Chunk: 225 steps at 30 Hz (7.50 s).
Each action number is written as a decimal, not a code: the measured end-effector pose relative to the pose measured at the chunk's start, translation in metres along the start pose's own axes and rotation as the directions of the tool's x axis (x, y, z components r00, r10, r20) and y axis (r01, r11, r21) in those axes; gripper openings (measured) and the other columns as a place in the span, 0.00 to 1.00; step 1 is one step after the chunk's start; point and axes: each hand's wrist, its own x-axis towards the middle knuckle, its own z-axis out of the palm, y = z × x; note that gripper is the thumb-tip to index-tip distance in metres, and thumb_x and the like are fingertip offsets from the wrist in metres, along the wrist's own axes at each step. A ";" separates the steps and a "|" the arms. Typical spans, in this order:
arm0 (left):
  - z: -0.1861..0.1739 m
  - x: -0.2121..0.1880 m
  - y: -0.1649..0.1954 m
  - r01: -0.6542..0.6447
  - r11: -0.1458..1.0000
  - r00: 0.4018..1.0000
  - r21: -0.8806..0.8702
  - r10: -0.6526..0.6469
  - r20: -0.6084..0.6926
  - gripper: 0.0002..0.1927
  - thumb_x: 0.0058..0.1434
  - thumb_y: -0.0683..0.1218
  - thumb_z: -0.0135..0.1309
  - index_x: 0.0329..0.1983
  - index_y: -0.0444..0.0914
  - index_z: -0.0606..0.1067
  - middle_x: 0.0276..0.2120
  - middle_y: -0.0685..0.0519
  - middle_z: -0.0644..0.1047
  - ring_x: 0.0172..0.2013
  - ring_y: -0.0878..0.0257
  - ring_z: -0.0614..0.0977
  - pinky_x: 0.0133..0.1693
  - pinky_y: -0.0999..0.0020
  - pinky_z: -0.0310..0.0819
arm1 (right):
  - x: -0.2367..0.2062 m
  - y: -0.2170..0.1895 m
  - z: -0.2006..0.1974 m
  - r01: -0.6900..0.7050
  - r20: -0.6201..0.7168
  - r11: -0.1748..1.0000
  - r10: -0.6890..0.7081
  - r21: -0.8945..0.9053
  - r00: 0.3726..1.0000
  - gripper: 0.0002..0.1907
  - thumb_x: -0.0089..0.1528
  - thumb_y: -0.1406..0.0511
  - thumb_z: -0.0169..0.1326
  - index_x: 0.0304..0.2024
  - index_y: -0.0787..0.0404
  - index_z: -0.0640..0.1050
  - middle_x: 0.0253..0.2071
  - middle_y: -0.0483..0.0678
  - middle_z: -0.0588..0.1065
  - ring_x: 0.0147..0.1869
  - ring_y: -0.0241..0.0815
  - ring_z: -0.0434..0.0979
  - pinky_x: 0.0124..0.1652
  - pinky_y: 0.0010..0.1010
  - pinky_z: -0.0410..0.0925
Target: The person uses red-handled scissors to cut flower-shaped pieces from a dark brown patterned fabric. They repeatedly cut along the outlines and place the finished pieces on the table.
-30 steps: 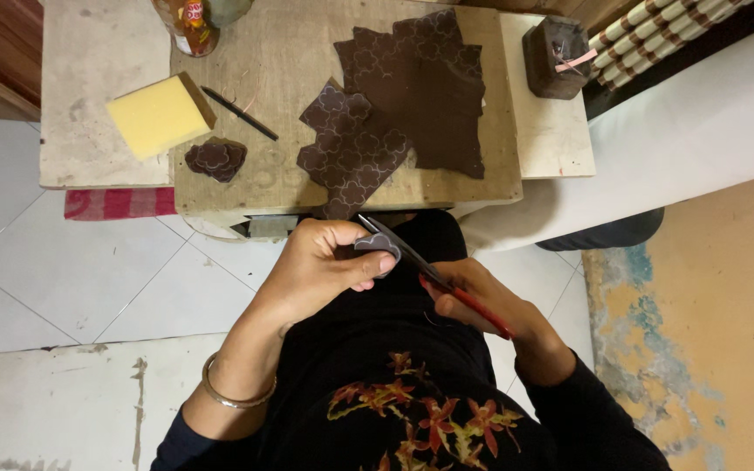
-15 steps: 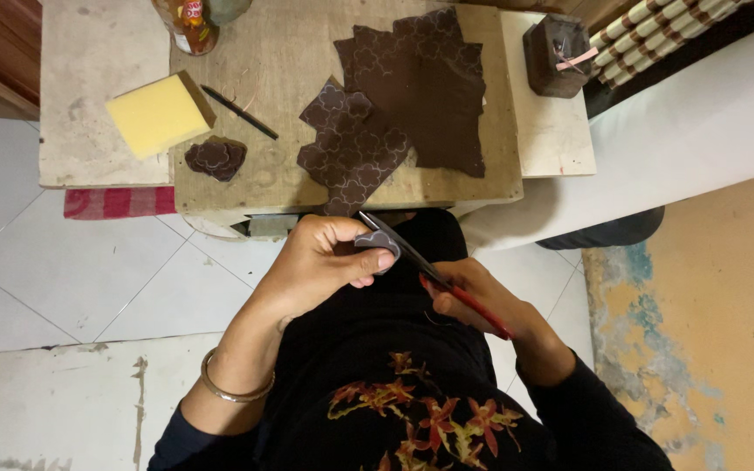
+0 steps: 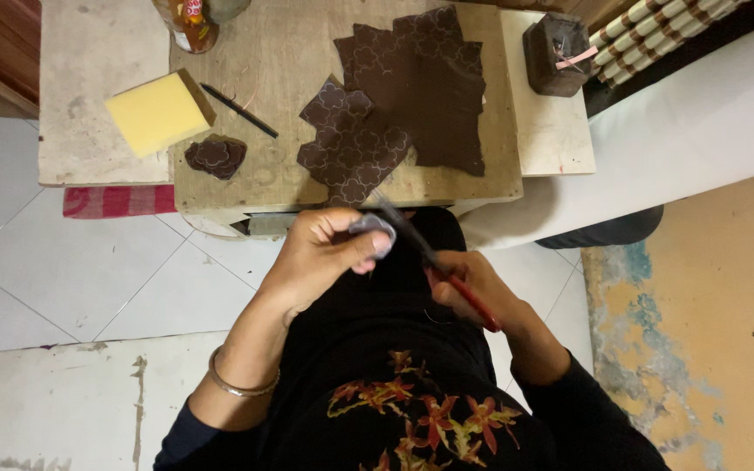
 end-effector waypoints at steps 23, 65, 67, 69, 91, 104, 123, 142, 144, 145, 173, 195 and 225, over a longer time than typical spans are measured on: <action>0.049 -0.012 0.004 -0.211 0.842 0.951 -0.496 0.059 -0.304 0.06 0.63 0.36 0.58 0.39 0.35 0.73 0.35 0.49 0.81 0.33 0.64 0.84 0.37 0.70 0.83 | -0.003 -0.014 0.040 0.046 -0.126 0.994 -0.034 0.099 0.991 0.19 0.63 0.57 0.53 0.51 0.62 0.74 0.37 0.42 0.71 0.40 0.32 0.68 0.40 0.25 0.64; 0.064 -0.023 0.003 -0.307 0.778 0.947 -0.548 0.193 -0.257 0.07 0.67 0.38 0.57 0.40 0.34 0.70 0.31 0.44 0.80 0.24 0.63 0.78 0.25 0.65 0.78 | 0.012 -0.029 0.038 0.081 -0.019 0.988 -0.079 0.128 0.997 0.30 0.62 0.43 0.50 0.45 0.64 0.73 0.34 0.44 0.70 0.36 0.34 0.70 0.37 0.26 0.68; 0.064 -0.024 0.003 -0.323 0.770 0.943 -0.551 0.213 -0.255 0.06 0.67 0.37 0.57 0.40 0.33 0.70 0.31 0.44 0.80 0.24 0.63 0.79 0.26 0.65 0.78 | 0.012 -0.031 0.038 0.080 -0.018 0.989 -0.079 0.125 0.997 0.28 0.64 0.44 0.51 0.44 0.63 0.73 0.34 0.44 0.70 0.36 0.34 0.70 0.36 0.26 0.67; 0.062 -0.024 0.002 -0.335 0.775 0.940 -0.535 0.232 -0.252 0.06 0.68 0.37 0.57 0.40 0.33 0.71 0.31 0.44 0.81 0.25 0.62 0.80 0.27 0.66 0.78 | 0.012 -0.034 0.037 0.076 -0.020 0.991 -0.074 0.113 0.997 0.25 0.63 0.47 0.52 0.43 0.63 0.73 0.33 0.44 0.70 0.36 0.34 0.69 0.36 0.26 0.66; 0.054 -0.028 0.004 -0.259 0.851 0.952 -0.458 0.146 -0.268 0.06 0.64 0.37 0.61 0.41 0.34 0.75 0.35 0.49 0.81 0.33 0.65 0.83 0.38 0.70 0.82 | 0.007 -0.028 0.017 0.043 0.069 0.981 -0.057 0.188 0.996 0.31 0.59 0.39 0.54 0.31 0.60 0.69 0.26 0.39 0.65 0.29 0.29 0.62 0.28 0.24 0.57; 0.043 -0.028 0.011 -0.218 0.902 0.965 -0.373 0.144 -0.218 0.05 0.63 0.37 0.62 0.39 0.34 0.77 0.33 0.51 0.81 0.31 0.67 0.82 0.35 0.72 0.80 | 0.010 -0.035 0.000 0.054 0.071 0.999 -0.054 0.003 0.996 0.45 0.53 0.26 0.50 0.32 0.61 0.73 0.23 0.37 0.66 0.26 0.28 0.63 0.25 0.24 0.56; 0.029 -0.023 0.018 -0.181 0.941 0.968 -0.285 0.120 -0.221 0.05 0.61 0.36 0.62 0.38 0.34 0.78 0.33 0.51 0.82 0.29 0.69 0.80 0.33 0.74 0.79 | 0.004 -0.019 -0.007 -0.007 -0.022 0.992 0.010 0.125 1.000 0.41 0.56 0.30 0.52 0.28 0.63 0.71 0.19 0.37 0.65 0.21 0.29 0.63 0.20 0.24 0.55; 0.037 -0.007 0.000 -0.198 0.845 0.946 -0.497 0.033 -0.321 0.09 0.63 0.36 0.60 0.46 0.34 0.75 0.38 0.49 0.82 0.37 0.63 0.85 0.41 0.69 0.83 | 0.005 -0.018 0.029 0.056 -0.060 0.998 -0.057 -0.021 0.997 0.15 0.63 0.60 0.51 0.48 0.62 0.74 0.36 0.43 0.70 0.38 0.33 0.68 0.39 0.26 0.66; 0.040 -0.008 0.001 -0.204 0.845 0.947 -0.495 0.043 -0.317 0.08 0.63 0.36 0.59 0.44 0.34 0.75 0.38 0.48 0.82 0.38 0.63 0.85 0.41 0.69 0.83 | 0.005 -0.019 0.031 0.055 -0.070 0.998 -0.057 -0.032 0.996 0.14 0.62 0.61 0.51 0.47 0.62 0.74 0.36 0.43 0.70 0.38 0.33 0.69 0.39 0.26 0.66; 0.040 -0.008 0.001 -0.208 0.845 0.948 -0.493 0.049 -0.316 0.07 0.64 0.36 0.59 0.43 0.34 0.75 0.37 0.48 0.82 0.38 0.63 0.85 0.41 0.69 0.83 | 0.005 -0.019 0.032 0.058 -0.078 0.998 -0.060 -0.038 0.995 0.13 0.63 0.61 0.51 0.46 0.61 0.74 0.36 0.43 0.70 0.37 0.33 0.69 0.38 0.26 0.66; 0.053 -0.016 0.006 -0.221 0.836 0.955 -0.503 0.081 -0.286 0.10 0.61 0.35 0.60 0.46 0.33 0.75 0.37 0.50 0.82 0.36 0.66 0.84 0.40 0.72 0.82 | 0.004 -0.029 0.034 0.040 -0.032 0.979 -0.035 0.200 0.999 0.17 0.62 0.57 0.49 0.46 0.62 0.74 0.34 0.43 0.69 0.37 0.32 0.67 0.37 0.25 0.65; 0.051 -0.011 -0.001 -0.299 0.801 0.931 -0.519 0.124 -0.344 0.08 0.64 0.32 0.55 0.42 0.35 0.75 0.37 0.48 0.81 0.36 0.66 0.83 0.42 0.71 0.81 | 0.008 -0.019 0.033 0.005 0.011 0.998 -0.006 0.064 1.000 0.19 0.65 0.55 0.50 0.47 0.63 0.74 0.34 0.43 0.70 0.37 0.34 0.69 0.38 0.27 0.67; 0.118 -0.045 0.038 -0.029 0.883 0.407 -0.468 0.438 0.802 0.16 0.61 0.32 0.45 0.49 0.38 0.74 0.50 0.51 0.79 0.38 0.61 0.82 0.39 0.68 0.83 | 0.046 0.099 0.038 -0.021 -0.087 0.328 0.311 0.944 0.946 0.34 0.67 0.36 0.38 0.41 0.57 0.73 0.31 0.45 0.68 0.34 0.43 0.66 0.38 0.36 0.62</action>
